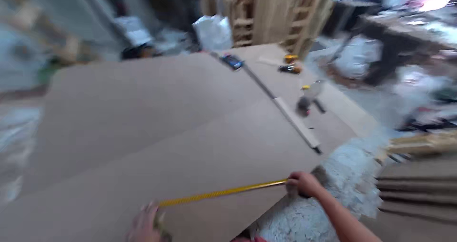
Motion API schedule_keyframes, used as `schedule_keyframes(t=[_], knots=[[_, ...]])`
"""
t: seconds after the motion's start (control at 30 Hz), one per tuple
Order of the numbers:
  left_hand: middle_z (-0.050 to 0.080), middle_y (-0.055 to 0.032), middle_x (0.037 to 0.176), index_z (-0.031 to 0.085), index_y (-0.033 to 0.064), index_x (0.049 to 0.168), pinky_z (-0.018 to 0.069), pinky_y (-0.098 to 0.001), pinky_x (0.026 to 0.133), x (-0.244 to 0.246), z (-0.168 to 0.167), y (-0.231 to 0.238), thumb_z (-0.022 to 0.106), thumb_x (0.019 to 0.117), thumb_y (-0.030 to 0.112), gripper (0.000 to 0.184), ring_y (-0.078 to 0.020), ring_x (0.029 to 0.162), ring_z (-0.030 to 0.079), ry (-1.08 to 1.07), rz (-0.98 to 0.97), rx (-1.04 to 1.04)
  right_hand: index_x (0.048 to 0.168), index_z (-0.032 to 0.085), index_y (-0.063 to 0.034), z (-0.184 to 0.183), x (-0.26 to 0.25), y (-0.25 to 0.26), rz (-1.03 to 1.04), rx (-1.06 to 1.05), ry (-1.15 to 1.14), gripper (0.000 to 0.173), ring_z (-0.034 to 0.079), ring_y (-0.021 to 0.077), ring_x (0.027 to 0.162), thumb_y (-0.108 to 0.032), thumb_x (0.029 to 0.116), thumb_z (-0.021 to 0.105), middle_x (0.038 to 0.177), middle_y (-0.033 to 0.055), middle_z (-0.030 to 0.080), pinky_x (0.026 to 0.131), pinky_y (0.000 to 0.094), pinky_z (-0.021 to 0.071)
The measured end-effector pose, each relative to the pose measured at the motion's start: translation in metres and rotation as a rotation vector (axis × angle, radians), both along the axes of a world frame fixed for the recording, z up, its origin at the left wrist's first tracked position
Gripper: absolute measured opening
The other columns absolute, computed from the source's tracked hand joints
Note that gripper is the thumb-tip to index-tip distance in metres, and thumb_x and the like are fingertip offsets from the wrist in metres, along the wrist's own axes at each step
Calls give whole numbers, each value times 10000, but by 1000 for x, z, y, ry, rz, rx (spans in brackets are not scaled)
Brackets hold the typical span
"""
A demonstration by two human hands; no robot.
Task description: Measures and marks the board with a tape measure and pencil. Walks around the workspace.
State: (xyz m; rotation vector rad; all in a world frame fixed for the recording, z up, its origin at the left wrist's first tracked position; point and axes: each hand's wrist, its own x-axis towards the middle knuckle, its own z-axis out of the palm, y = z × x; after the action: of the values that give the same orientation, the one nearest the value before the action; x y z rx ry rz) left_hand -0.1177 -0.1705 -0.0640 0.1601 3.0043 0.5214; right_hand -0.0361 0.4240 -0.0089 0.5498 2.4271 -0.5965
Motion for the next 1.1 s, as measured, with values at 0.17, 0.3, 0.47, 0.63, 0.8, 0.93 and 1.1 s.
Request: schedule_keyframes(t=[0.17, 0.3, 0.47, 0.63, 0.8, 0.93, 1.1], knots=[[450, -67, 1608, 544, 139, 1487, 194, -617, 1253, -23, -14, 12, 505, 1070, 314, 454, -302, 1537, 328, -46, 122, -79, 1140, 743, -183, -19, -65, 50, 12, 107, 73, 341, 716, 319, 1007, -474, 986, 652, 1041, 104, 754, 903, 633, 544], [444, -71, 1612, 537, 130, 1488, 167, -632, 1251, -30, -21, 25, 493, 1075, 287, 444, -290, 1540, 325, -40, 199, -101, 1141, 740, -140, -8, -126, 81, 31, 184, 87, 336, 689, 433, 1019, -431, 1018, 627, 1046, 199, 734, 885, 717, 501], [422, -69, 1626, 509, 128, 1507, 165, -612, 1261, -44, -15, 44, 514, 1076, 312, 468, -297, 1549, 303, -58, 378, -108, 1114, 735, -79, -14, -196, 144, 66, 226, 121, 358, 668, 488, 1021, -402, 1041, 599, 1043, 256, 716, 875, 757, 467], [415, -30, 1633, 480, 193, 1533, 124, -641, 1257, -58, -21, 59, 505, 1076, 349, 484, -330, 1563, 256, -70, 557, -131, 1132, 747, -92, -15, -256, 179, 196, 244, 89, 326, 651, 510, 1049, -362, 1057, 578, 1072, 277, 709, 887, 771, 444], [371, -128, 1646, 399, 103, 1569, 152, -578, 1277, -64, -36, 60, 471, 1085, 363, 554, -331, 1556, 276, 33, 626, -137, 1149, 746, -75, -16, -287, 185, 327, 236, 62, 310, 646, 517, 1063, -289, 1083, 531, 1088, 290, 705, 894, 760, 440], [396, -116, 1634, 405, 107, 1567, 184, -540, 1282, -64, -46, 56, 444, 1079, 409, 575, -323, 1548, 300, 110, 636, -136, 1224, 690, -12, 3, -307, 155, 385, 237, -49, 320, 631, 499, 1129, -212, 1106, 470, 1164, 312, 676, 956, 710, 439], [458, -115, 1596, 430, 106, 1559, 258, -505, 1270, -60, -53, 55, 500, 1065, 405, 582, -324, 1527, 348, 225, 622, -75, 1276, 618, 80, 20, -319, 121, 458, 257, -165, 320, 604, 497, 1191, -109, 1109, 420, 1229, 345, 636, 1010, 675, 423]])
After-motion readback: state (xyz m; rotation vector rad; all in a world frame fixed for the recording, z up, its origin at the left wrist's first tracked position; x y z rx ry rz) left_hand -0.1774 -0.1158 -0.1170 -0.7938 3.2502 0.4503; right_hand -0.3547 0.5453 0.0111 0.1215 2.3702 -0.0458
